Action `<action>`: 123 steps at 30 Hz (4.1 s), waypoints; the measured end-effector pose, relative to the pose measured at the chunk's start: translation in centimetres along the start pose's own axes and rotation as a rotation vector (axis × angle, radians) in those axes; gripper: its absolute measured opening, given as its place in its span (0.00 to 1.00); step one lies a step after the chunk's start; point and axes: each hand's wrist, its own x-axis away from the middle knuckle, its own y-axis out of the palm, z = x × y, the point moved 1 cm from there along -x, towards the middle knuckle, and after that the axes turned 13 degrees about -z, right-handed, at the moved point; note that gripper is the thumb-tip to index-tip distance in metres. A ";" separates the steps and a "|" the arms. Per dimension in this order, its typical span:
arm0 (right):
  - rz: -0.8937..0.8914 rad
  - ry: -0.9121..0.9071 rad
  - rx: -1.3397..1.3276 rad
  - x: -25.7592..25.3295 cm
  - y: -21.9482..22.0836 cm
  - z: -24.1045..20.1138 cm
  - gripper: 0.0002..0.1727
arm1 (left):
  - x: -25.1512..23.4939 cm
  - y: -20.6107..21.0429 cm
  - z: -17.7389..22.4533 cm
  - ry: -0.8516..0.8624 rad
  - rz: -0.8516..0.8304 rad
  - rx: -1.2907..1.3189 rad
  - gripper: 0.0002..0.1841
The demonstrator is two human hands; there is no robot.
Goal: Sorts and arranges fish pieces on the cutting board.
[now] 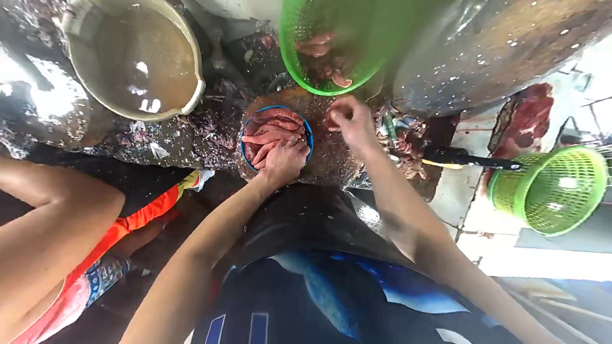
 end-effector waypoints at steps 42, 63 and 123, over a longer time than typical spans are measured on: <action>0.258 0.175 0.698 -11.3 -7.1 -3.6 0.22 | 3.7 3.4 -2.7 0.114 0.421 0.151 0.14; -0.150 0.043 0.206 -15.4 -12.6 -4.9 0.16 | 5.3 -0.5 -5.8 -0.093 0.657 0.401 0.12; 0.330 0.055 0.543 -7.8 -3.7 -1.5 0.19 | 6.9 0.6 -3.7 -0.128 0.652 0.339 0.13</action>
